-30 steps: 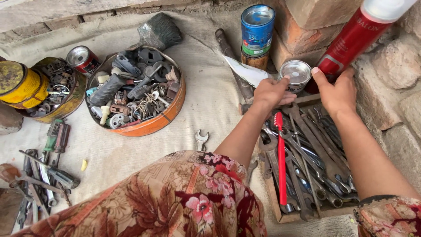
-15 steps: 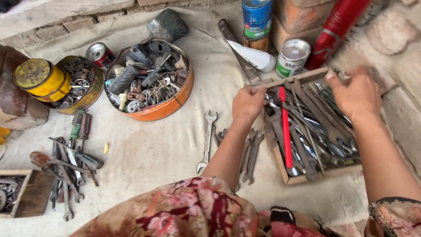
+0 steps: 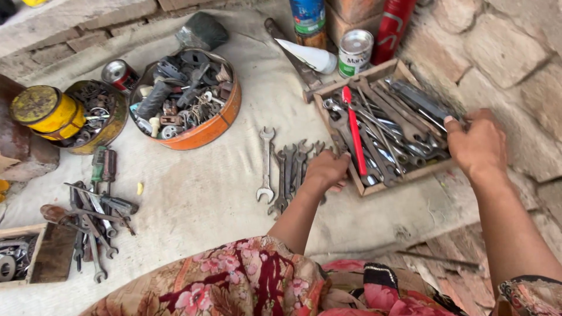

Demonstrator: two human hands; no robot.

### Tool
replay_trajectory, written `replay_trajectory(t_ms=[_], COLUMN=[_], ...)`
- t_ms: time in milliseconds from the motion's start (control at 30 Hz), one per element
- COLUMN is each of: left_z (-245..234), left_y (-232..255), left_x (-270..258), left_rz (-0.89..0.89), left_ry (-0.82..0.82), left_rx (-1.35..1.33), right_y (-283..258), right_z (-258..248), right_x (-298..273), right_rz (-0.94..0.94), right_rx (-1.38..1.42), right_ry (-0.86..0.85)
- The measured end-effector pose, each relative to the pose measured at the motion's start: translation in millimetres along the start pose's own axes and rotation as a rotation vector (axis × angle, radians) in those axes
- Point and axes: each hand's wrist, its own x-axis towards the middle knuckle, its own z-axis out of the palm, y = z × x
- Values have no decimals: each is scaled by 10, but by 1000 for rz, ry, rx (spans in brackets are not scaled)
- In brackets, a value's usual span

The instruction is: Sorting and organizing mechanical tools such as wrenches and screwdrivers into various containers and boxes.

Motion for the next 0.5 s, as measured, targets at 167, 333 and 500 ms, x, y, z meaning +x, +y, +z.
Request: replay_trajectory(t_ms=[167, 333, 500], left_z=[127, 195, 328], left_y=[21, 55, -25], left_x=[-306, -453, -412], left_rz=[1, -46, -81], left_ry=[-31, 31, 119], left_rx=[82, 83, 94], right_y=[-97, 103, -228], right_z=[-166, 31, 39], right_x=[-433, -538, -818], right_rz=[91, 255, 625], right_rx=[15, 79, 777], right_ry=[2, -42, -167])
